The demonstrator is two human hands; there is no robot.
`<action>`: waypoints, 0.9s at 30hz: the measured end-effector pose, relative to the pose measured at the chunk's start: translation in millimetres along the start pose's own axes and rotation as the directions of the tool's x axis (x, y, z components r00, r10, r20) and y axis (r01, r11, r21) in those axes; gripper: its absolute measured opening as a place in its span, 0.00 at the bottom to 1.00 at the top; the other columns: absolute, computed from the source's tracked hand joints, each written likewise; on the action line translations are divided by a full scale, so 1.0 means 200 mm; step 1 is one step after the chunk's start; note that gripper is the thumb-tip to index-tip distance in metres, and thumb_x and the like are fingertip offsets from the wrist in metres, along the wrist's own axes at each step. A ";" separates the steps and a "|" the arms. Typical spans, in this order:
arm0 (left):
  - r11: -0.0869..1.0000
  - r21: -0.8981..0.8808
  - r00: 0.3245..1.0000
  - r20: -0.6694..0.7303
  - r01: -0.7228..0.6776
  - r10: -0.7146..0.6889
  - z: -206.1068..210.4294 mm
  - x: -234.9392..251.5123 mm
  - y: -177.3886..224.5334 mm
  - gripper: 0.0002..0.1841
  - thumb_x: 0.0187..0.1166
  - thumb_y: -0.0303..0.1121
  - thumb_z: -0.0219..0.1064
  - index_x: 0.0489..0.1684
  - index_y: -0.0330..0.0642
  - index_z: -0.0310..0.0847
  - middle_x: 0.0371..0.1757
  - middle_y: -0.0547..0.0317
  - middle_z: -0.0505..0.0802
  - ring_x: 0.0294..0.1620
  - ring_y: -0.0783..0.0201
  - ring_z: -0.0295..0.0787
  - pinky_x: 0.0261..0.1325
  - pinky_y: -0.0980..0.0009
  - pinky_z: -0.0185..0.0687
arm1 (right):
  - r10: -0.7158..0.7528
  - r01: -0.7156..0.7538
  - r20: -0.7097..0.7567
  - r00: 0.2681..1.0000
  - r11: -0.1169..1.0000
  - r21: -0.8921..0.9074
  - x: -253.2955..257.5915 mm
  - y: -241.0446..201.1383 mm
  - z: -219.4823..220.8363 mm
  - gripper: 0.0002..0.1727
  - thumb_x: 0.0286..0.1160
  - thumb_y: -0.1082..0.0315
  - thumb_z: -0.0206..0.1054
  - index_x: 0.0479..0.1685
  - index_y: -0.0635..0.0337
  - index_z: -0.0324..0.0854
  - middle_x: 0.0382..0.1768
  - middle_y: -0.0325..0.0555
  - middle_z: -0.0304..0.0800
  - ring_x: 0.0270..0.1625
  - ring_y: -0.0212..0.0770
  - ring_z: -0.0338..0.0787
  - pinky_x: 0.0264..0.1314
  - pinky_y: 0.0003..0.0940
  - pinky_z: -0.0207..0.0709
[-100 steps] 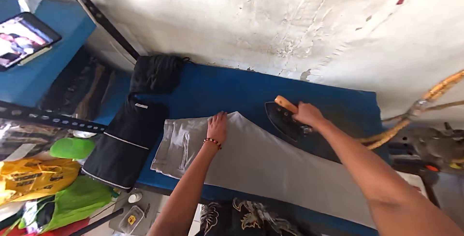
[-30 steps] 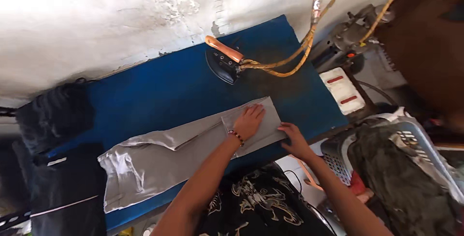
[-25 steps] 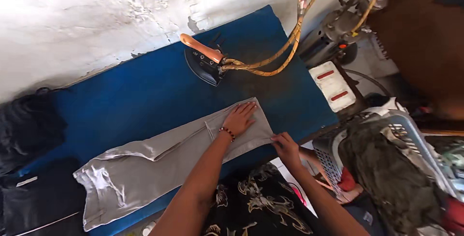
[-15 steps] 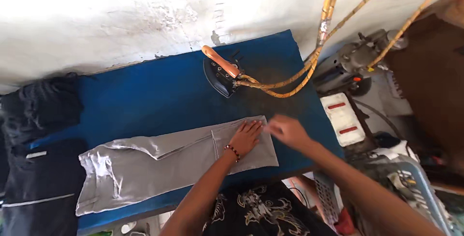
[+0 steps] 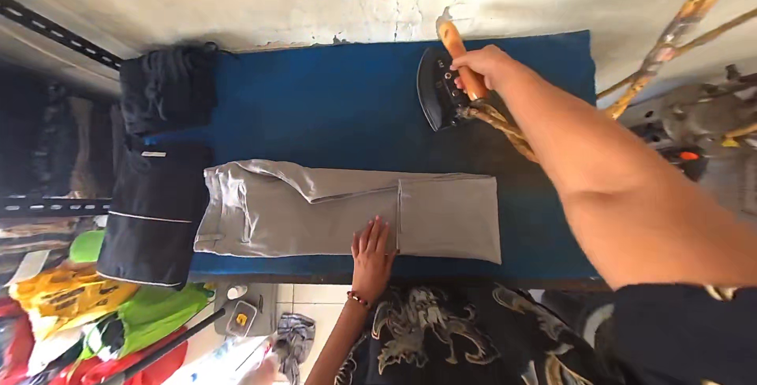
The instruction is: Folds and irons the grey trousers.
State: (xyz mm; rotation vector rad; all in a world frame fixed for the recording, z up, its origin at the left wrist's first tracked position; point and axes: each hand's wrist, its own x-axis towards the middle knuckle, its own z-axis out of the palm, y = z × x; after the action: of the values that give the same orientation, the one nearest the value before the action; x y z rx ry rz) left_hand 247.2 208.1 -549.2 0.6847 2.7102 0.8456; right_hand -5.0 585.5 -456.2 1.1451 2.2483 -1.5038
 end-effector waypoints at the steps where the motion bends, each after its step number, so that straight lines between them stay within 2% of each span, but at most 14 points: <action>1: 1.000 0.000 1.000 -0.013 -0.009 0.009 -0.07 0.01 -0.02 0.28 0.78 0.34 0.69 0.77 0.33 0.78 0.83 0.36 0.77 0.85 0.32 0.69 0.83 0.25 0.50 | 0.034 -0.034 0.036 0.999 0.999 -0.009 -0.06 0.01 -0.08 0.26 0.79 0.55 0.67 0.72 0.60 0.75 0.45 0.46 0.85 0.33 0.34 0.87 0.37 0.30 0.83; 3: 1.000 -0.013 0.996 -0.083 0.010 -0.011 -0.21 0.03 -0.09 0.26 0.78 0.33 0.68 0.76 0.32 0.79 0.83 0.34 0.77 0.85 0.31 0.68 0.83 0.25 0.50 | 0.068 -0.062 0.055 0.996 0.993 -0.098 -0.25 0.07 -0.25 0.29 0.80 0.48 0.67 0.71 0.58 0.76 0.40 0.43 0.83 0.29 0.32 0.83 0.33 0.28 0.80; 4: 0.999 -0.025 0.992 -0.121 0.036 -0.039 -0.28 0.03 -0.15 0.26 0.78 0.33 0.66 0.76 0.30 0.78 0.82 0.32 0.77 0.85 0.29 0.68 0.83 0.25 0.50 | 0.078 -0.067 0.056 0.995 0.984 -0.167 -0.36 0.13 -0.30 0.29 0.79 0.45 0.68 0.66 0.60 0.77 0.36 0.42 0.83 0.27 0.31 0.82 0.31 0.28 0.81; 6: 0.996 -0.051 0.977 -0.194 0.076 -0.084 -0.41 0.07 -0.26 0.25 0.80 0.34 0.64 0.74 0.29 0.79 0.81 0.30 0.78 0.84 0.28 0.67 0.83 0.27 0.53 | 0.073 -0.052 0.070 0.995 0.962 -0.267 -0.59 0.28 -0.36 0.28 0.76 0.45 0.72 0.52 0.65 0.79 0.25 0.41 0.82 0.22 0.33 0.83 0.28 0.32 0.82; 7: 0.995 -0.050 0.971 -0.221 0.081 -0.090 -0.47 0.11 -0.30 0.24 0.81 0.34 0.64 0.73 0.29 0.79 0.80 0.29 0.78 0.84 0.28 0.68 0.82 0.28 0.55 | 0.058 -0.025 0.097 0.994 0.953 -0.303 -0.70 0.37 -0.36 0.27 0.75 0.49 0.75 0.52 0.68 0.80 0.25 0.45 0.83 0.23 0.37 0.83 0.30 0.35 0.83; 9: 0.998 -0.027 0.972 -0.224 0.061 -0.066 -0.59 0.24 -0.36 0.23 0.82 0.34 0.63 0.72 0.28 0.79 0.79 0.28 0.78 0.83 0.27 0.68 0.82 0.28 0.56 | 0.002 0.076 0.176 0.984 0.898 -0.434 -0.86 0.57 -0.28 0.31 0.70 0.55 0.81 0.62 0.72 0.78 0.33 0.57 0.87 0.32 0.50 0.88 0.40 0.50 0.86; 11: 0.999 0.019 0.986 -0.164 0.039 -0.035 -0.71 0.41 -0.41 0.23 0.84 0.32 0.62 0.76 0.29 0.76 0.82 0.29 0.75 0.86 0.28 0.63 0.83 0.28 0.52 | -0.040 0.191 0.258 0.965 0.780 -0.595 -1.00 0.77 -0.11 0.38 0.61 0.58 0.85 0.71 0.68 0.77 0.48 0.67 0.90 0.49 0.65 0.91 0.55 0.68 0.82; 13: 0.994 0.105 0.995 -0.092 0.035 -0.025 -0.80 0.59 -0.49 0.24 0.86 0.28 0.59 0.81 0.32 0.72 0.87 0.35 0.71 0.91 0.32 0.56 0.85 0.28 0.47 | -0.014 0.318 0.394 0.919 0.618 -0.719 -1.14 0.86 0.04 0.37 0.65 0.55 0.82 0.74 0.61 0.77 0.51 0.67 0.90 0.56 0.69 0.89 0.58 0.71 0.78; 16: 0.964 0.261 0.998 0.002 0.055 -0.058 -0.89 0.76 -0.65 0.26 0.82 0.20 0.58 0.82 0.34 0.70 0.88 0.38 0.70 0.93 0.34 0.51 0.87 0.27 0.39 | 0.100 0.478 0.576 0.812 0.453 -0.752 -1.31 0.84 0.16 0.29 0.79 0.56 0.70 0.75 0.62 0.74 0.52 0.72 0.88 0.58 0.75 0.88 0.59 0.72 0.76; 19: 0.918 0.348 0.966 0.096 0.193 -0.239 -0.95 0.77 -0.86 0.24 0.85 0.32 0.64 0.79 0.37 0.75 0.87 0.39 0.72 0.94 0.34 0.48 0.87 0.25 0.31 | 0.135 0.417 0.538 0.832 0.487 -0.768 -1.31 0.72 0.19 0.30 0.78 0.56 0.71 0.77 0.62 0.74 0.54 0.71 0.88 0.61 0.72 0.87 0.63 0.70 0.75; 21: 0.894 0.315 0.926 0.099 0.319 -0.365 -0.97 0.70 -0.97 0.27 0.87 0.40 0.65 0.83 0.40 0.72 0.86 0.39 0.73 0.94 0.33 0.48 0.86 0.23 0.33 | 0.076 0.334 0.451 0.889 0.565 -0.755 -1.25 0.58 0.20 0.31 0.75 0.57 0.75 0.77 0.60 0.77 0.54 0.67 0.90 0.61 0.68 0.87 0.64 0.67 0.76; 23: 0.893 0.286 0.926 0.047 0.346 -0.374 -0.97 0.60 -1.02 0.27 0.88 0.40 0.62 0.86 0.42 0.70 0.87 0.42 0.73 0.93 0.35 0.52 0.86 0.25 0.37 | -0.039 0.334 0.395 0.918 0.615 -0.715 -1.17 0.42 0.23 0.28 0.72 0.60 0.77 0.71 0.62 0.80 0.49 0.65 0.91 0.54 0.65 0.90 0.58 0.68 0.79; 25: 0.900 0.265 0.933 0.007 0.346 -0.361 -0.95 0.57 -1.04 0.25 0.90 0.39 0.58 0.85 0.43 0.71 0.87 0.45 0.73 0.93 0.39 0.53 0.87 0.28 0.38 | -0.192 0.403 0.371 0.909 0.632 -0.662 -1.06 0.26 0.32 0.24 0.70 0.62 0.78 0.64 0.63 0.83 0.41 0.63 0.91 0.46 0.64 0.91 0.48 0.67 0.81; 27: 0.902 0.248 0.931 -0.003 0.354 -0.365 -0.94 0.56 -1.05 0.24 0.91 0.40 0.55 0.84 0.43 0.72 0.88 0.47 0.73 0.94 0.42 0.53 0.88 0.30 0.36 | -0.277 0.495 0.418 0.865 0.606 -0.623 -0.91 0.09 0.47 0.23 0.71 0.61 0.77 0.62 0.63 0.82 0.41 0.63 0.90 0.47 0.64 0.90 0.48 0.68 0.80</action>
State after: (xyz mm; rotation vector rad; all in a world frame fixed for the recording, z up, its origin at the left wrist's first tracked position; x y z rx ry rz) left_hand 9.8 21.3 -527.0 0.2206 2.7978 0.4068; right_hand 107.9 419.5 -412.6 0.1814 2.5802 -0.6394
